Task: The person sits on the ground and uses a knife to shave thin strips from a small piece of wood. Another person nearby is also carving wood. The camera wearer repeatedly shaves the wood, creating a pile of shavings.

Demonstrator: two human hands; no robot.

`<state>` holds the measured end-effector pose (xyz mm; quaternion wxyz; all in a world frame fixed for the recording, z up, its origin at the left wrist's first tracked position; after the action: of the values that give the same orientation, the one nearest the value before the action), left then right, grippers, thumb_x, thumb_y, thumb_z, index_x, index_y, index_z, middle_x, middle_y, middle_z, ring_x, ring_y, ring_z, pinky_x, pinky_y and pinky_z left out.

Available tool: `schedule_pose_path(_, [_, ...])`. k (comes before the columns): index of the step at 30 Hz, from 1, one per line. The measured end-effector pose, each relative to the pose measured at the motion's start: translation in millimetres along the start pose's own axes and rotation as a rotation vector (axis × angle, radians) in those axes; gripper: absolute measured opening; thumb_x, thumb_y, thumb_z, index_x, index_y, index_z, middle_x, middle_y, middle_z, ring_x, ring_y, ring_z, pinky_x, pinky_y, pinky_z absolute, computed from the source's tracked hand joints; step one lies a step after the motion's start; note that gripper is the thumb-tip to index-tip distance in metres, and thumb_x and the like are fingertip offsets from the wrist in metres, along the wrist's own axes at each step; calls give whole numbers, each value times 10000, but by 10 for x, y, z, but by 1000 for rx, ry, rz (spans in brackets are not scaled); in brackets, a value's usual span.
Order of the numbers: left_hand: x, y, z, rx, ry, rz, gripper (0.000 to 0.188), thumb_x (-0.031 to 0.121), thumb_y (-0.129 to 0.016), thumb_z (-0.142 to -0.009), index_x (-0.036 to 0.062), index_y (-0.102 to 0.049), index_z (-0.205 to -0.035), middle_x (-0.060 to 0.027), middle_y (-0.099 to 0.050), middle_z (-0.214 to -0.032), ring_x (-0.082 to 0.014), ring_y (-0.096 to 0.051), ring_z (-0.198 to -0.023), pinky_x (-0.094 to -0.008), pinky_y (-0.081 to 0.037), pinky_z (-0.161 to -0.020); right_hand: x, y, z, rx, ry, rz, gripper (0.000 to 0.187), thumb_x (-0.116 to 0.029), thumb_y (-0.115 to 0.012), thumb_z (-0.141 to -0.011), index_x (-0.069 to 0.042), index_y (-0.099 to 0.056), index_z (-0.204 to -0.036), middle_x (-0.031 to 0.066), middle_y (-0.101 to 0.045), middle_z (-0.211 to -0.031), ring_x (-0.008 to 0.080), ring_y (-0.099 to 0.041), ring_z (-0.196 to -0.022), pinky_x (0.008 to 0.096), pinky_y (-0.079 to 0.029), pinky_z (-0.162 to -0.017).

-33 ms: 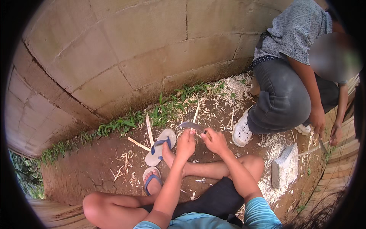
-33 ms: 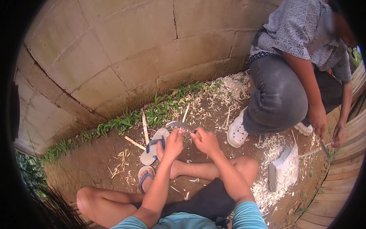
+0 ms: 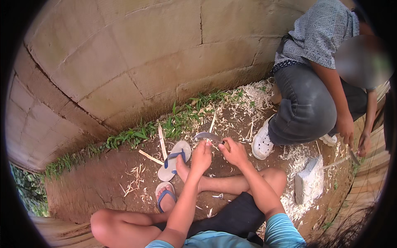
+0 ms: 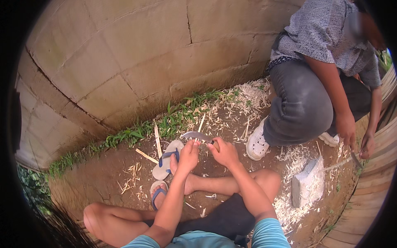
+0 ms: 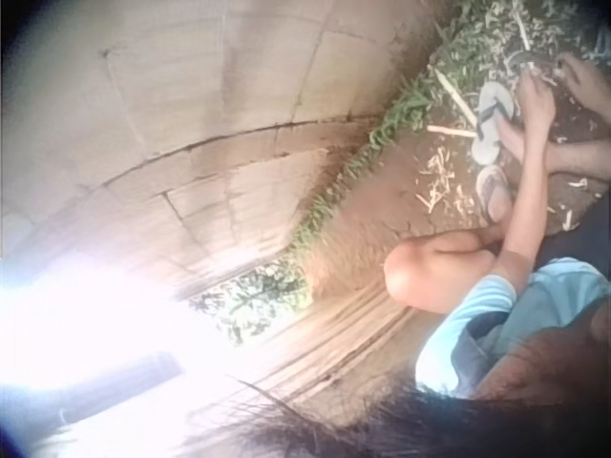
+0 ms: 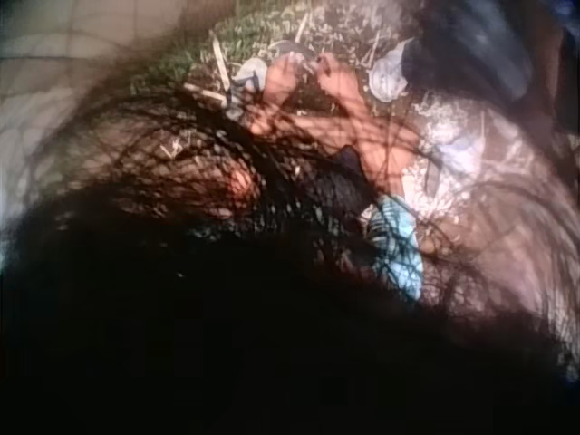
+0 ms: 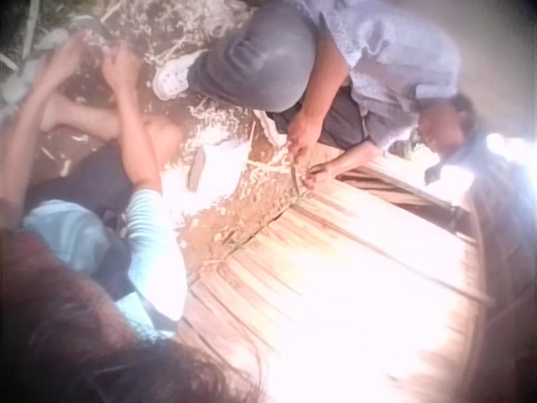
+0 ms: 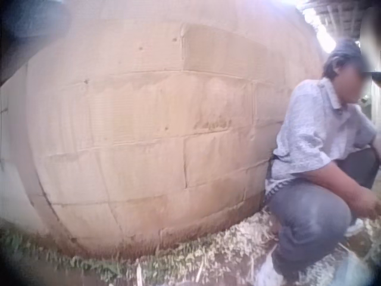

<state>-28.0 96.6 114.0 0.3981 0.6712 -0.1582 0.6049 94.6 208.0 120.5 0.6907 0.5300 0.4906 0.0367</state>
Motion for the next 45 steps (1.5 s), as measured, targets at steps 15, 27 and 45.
schedule_pose_path(15, [180,-35,135,-320,400,781,183,193,-419,-961,99,-507,-831,71,-345,-522,-34,-256,-391,-221,-164,-356,24,116,-21,57,91,46,335,-185,-623,-829,-122,-529,-1144,185,-647,-778,414,-641,-752,494,-496,-656])
schedule_pose_path(27, [179,-158,253,-534,555,1310,167,205,-382,-957,133,-438,-817,59,-273,-510,-55,-227,-387,-214,-179,-346,-125,114,71,181,132,73,281,-70,-574,-745,-155,-600,-1011,137,-672,-794,369,-649,-729,472,-506,-646])
schedule_pose_path(45, [445,-394,450,-965,590,1926,239,240,-345,-997,127,-427,-802,54,-249,-494,-80,-233,-379,-226,-227,-364,41,341,27,423,43,-10,284,-48,-571,-716,-131,-624,-982,117,-670,-804,346,-651,-723,444,-513,-636])
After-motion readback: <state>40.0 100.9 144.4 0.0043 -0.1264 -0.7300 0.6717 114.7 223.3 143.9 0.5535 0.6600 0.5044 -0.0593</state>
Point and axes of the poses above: each hand's wrist, its own z-axis away from the middle knuckle, its own y-axis out of the back of the hand, x = y × z, the point moved 5 cm from there along -z, towards the middle knuckle
